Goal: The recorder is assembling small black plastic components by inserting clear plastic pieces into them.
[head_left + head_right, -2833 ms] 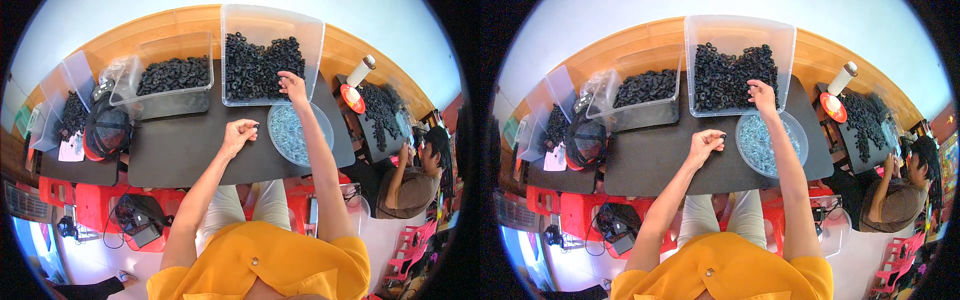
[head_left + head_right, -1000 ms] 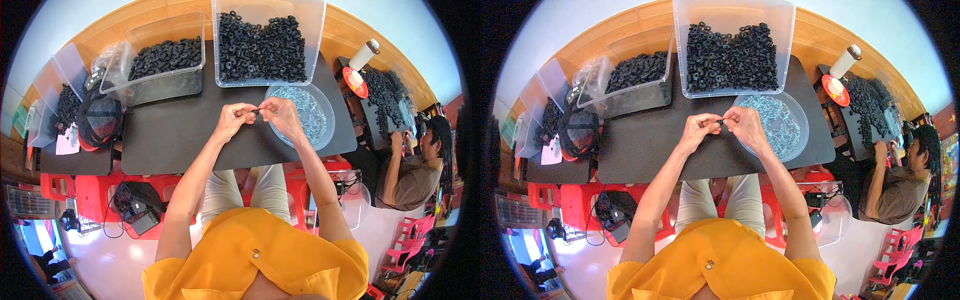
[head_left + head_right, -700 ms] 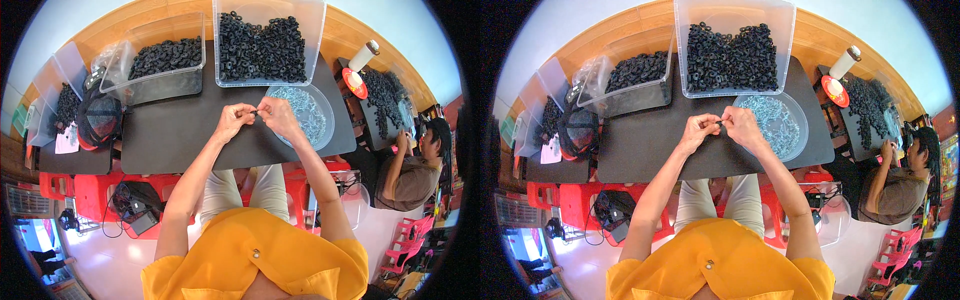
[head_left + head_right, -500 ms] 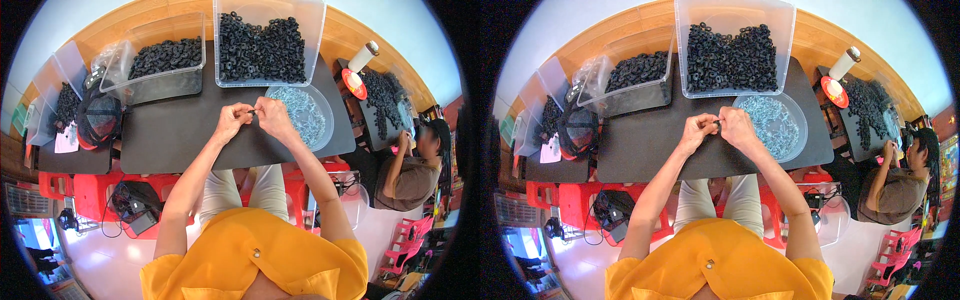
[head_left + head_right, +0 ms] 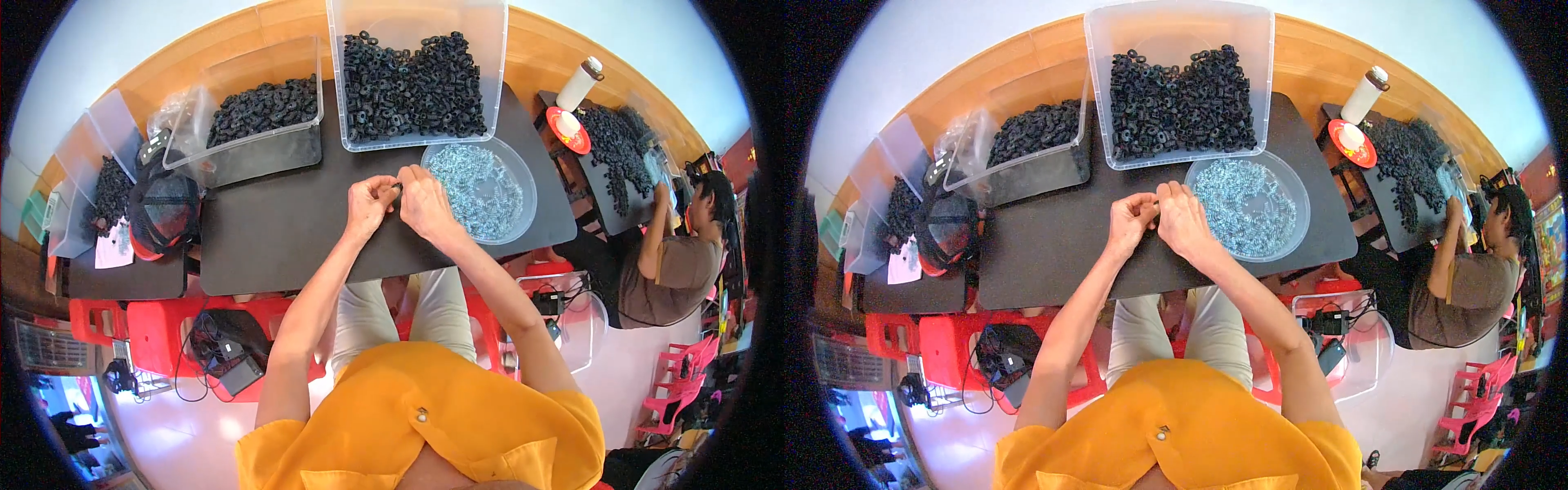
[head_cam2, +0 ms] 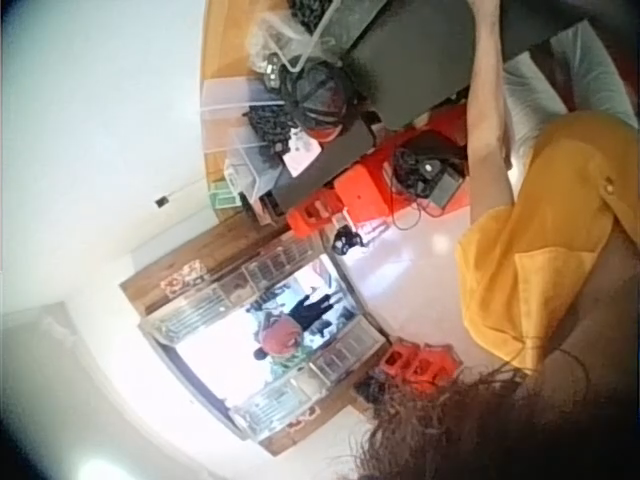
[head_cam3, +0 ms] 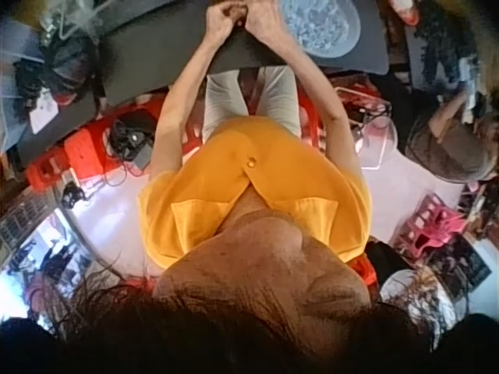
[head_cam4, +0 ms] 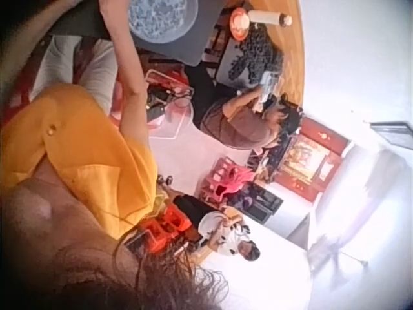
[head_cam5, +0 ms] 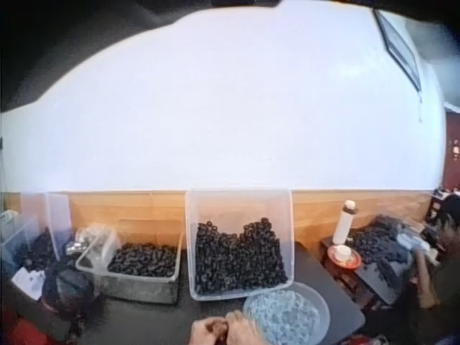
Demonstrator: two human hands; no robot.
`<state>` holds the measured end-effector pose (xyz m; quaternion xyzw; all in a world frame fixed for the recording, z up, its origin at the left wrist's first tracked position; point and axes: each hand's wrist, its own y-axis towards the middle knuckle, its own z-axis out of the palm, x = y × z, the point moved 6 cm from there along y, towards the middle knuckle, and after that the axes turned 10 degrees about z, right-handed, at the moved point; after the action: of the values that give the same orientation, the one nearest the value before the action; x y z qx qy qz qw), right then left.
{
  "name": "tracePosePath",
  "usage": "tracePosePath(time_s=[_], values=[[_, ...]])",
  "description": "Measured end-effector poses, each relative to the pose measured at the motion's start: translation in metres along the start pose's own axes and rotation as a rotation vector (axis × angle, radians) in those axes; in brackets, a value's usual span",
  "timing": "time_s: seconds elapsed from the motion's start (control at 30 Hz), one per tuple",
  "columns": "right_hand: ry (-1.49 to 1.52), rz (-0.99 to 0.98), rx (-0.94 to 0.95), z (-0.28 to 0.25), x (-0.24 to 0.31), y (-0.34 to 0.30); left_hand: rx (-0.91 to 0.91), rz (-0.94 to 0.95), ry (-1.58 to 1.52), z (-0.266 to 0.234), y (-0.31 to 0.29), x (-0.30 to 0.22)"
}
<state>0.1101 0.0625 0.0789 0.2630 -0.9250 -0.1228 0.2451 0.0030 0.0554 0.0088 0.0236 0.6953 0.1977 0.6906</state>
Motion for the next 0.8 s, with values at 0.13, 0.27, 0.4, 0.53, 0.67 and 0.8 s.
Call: tracePosePath(time_s=[0.13, 0.27, 0.4, 0.53, 0.67, 0.8], values=[[0.074, -0.016, -0.109, -0.001, 0.006, -0.008, 0.023, -0.021, 0.037, -0.002, 0.0, 0.002], [-0.002, 0.017, -0.145, 0.006, 0.007, -0.009, 0.01, -0.058, 0.027, -0.002, 0.0, -0.002], [-0.058, -0.031, -0.167, 0.011, 0.01, -0.007, -0.038, -0.086, -0.048, -0.004, -0.001, 0.0], [-0.041, -0.042, -0.161, 0.011, 0.014, -0.006, -0.056, -0.076, -0.072, -0.006, -0.001, -0.001], [-0.063, -0.048, -0.148, 0.013, 0.017, -0.006, -0.049, -0.086, -0.073, -0.009, 0.0, 0.004], [-0.067, -0.072, -0.157, 0.016, 0.019, -0.007, -0.036, -0.091, -0.129, -0.009, -0.001, 0.0]])
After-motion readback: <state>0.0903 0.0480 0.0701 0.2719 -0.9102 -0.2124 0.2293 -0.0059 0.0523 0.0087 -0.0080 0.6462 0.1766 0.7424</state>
